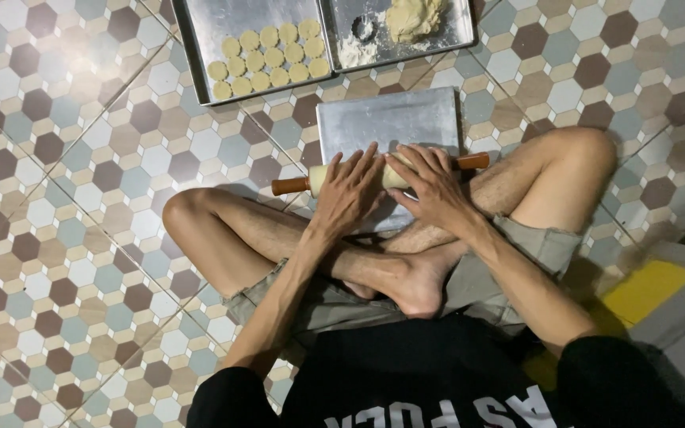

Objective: Rolling out dough with a rolling pin and cutting it into circular shapes using a cutter on a metal tray.

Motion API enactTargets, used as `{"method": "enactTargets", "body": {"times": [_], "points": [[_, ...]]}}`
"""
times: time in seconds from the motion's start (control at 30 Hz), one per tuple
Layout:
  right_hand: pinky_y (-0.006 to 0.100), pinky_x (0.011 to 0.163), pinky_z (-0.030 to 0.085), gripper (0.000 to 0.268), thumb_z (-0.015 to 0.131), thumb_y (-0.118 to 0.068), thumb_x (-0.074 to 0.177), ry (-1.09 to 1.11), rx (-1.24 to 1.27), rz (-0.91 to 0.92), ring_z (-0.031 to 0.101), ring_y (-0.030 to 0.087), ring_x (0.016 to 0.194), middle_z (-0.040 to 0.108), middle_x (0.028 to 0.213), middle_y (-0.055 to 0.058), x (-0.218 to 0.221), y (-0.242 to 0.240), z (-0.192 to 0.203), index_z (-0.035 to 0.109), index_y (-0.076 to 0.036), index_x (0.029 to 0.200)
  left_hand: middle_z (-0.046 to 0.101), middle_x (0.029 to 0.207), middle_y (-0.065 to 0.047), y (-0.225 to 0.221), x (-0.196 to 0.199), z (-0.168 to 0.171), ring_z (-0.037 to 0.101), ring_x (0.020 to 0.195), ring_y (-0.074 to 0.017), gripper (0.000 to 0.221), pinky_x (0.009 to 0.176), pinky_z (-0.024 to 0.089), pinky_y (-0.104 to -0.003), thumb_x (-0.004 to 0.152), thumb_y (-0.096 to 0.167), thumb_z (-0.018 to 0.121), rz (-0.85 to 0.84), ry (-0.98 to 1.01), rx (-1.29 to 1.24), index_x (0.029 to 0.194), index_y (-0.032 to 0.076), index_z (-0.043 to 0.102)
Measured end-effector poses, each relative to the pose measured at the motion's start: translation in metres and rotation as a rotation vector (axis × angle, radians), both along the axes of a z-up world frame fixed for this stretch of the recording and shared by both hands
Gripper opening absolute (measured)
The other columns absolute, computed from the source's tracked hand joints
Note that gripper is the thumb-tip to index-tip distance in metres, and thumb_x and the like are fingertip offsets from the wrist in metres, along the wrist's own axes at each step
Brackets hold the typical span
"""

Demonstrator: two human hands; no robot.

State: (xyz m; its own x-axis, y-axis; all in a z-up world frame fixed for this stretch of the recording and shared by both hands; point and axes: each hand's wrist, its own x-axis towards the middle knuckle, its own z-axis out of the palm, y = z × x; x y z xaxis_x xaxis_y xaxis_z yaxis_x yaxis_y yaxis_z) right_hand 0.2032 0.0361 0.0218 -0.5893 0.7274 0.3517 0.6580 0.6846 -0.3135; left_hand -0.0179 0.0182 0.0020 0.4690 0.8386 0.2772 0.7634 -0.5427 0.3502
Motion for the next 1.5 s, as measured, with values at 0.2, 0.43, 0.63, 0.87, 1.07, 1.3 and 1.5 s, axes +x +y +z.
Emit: {"method": "enactTargets", "body": {"times": [0.2, 0.43, 0.63, 0.87, 1.07, 1.3, 1.5], "points": [[0.054, 0.108, 0.031, 0.056, 0.07, -0.031, 0.097, 0.009, -0.012, 0.02, 0.049, 0.04, 0.133, 0.057, 0.137, 0.02, 0.002, -0.005, 0.0, 0.057, -0.018, 0.15, 0.047, 0.158, -0.02, -0.009, -0.009, 0.013, 0.048, 0.145, -0.0328, 0.064, 0.125, 0.023, -0.052, 0.096, 0.037, 0.066, 0.004, 0.053, -0.036, 0.149, 0.003, 0.052], [0.054, 0.106, 0.03, 0.06, 0.069, -0.03, 0.097, -0.002, -0.037, 0.021, 0.049, 0.039, 0.132, 0.055, 0.135, 0.02, -0.001, -0.002, 0.004, 0.053, -0.022, 0.154, 0.058, 0.148, -0.018, -0.008, -0.003, 0.004, 0.054, 0.138, -0.0332, 0.07, 0.122, 0.029, -0.054, 0.088, 0.035, 0.074, 0.04, 0.02, 0.049, 0.148, 0.005, 0.053], [0.054, 0.109, 0.03, 0.068, 0.073, -0.032, 0.093, -0.031, -0.044, 0.016, 0.047, 0.039, 0.134, 0.054, 0.138, 0.021, 0.002, -0.003, 0.001, 0.049, -0.019, 0.155, 0.05, 0.155, -0.018, -0.008, 0.002, 0.003, 0.047, 0.144, -0.0331, 0.089, 0.125, 0.023, -0.053, 0.086, 0.047, 0.074, 0.053, 0.123, -0.03, 0.157, 0.005, 0.04], [0.054, 0.111, 0.029, 0.078, 0.076, -0.027, 0.088, -0.003, -0.118, 0.002, 0.044, 0.038, 0.14, 0.052, 0.144, 0.022, 0.004, -0.002, 0.0, 0.042, -0.008, 0.156, 0.043, 0.161, -0.016, -0.008, 0.01, -0.005, 0.042, 0.148, -0.0348, 0.082, 0.124, 0.024, -0.055, 0.092, 0.045, 0.069, 0.022, 0.072, 0.04, 0.158, 0.006, 0.04], [0.054, 0.111, 0.029, 0.083, 0.078, -0.027, 0.086, -0.018, -0.094, -0.001, 0.046, 0.039, 0.138, 0.051, 0.145, 0.024, 0.003, -0.003, -0.005, 0.039, -0.002, 0.156, 0.04, 0.164, -0.014, -0.007, 0.004, 0.002, 0.036, 0.152, -0.0339, 0.094, 0.126, 0.022, -0.054, 0.083, 0.035, 0.078, -0.029, 0.14, -0.061, 0.161, 0.008, 0.034], [0.054, 0.108, 0.034, 0.105, 0.086, -0.015, 0.07, -0.094, -0.277, -0.024, 0.049, 0.045, 0.131, 0.052, 0.14, 0.03, 0.036, 0.009, -0.003, 0.031, 0.002, 0.158, 0.058, 0.14, -0.017, 0.026, 0.044, -0.032, 0.059, 0.128, -0.0325, 0.086, 0.108, 0.042, -0.048, 0.085, 0.045, 0.072, -0.054, 0.3, -0.03, 0.155, 0.007, 0.039], [0.047, 0.097, 0.041, 0.075, 0.084, -0.026, 0.073, -0.264, -0.306, -0.123, 0.056, 0.036, 0.118, 0.061, 0.119, 0.017, 0.075, 0.019, -0.003, 0.056, -0.006, 0.14, 0.06, 0.109, -0.014, 0.042, 0.067, -0.047, 0.066, 0.095, -0.0332, 0.071, 0.074, 0.053, -0.048, 0.097, 0.057, 0.047, -0.06, 0.26, 0.111, 0.136, -0.002, 0.049]]}}
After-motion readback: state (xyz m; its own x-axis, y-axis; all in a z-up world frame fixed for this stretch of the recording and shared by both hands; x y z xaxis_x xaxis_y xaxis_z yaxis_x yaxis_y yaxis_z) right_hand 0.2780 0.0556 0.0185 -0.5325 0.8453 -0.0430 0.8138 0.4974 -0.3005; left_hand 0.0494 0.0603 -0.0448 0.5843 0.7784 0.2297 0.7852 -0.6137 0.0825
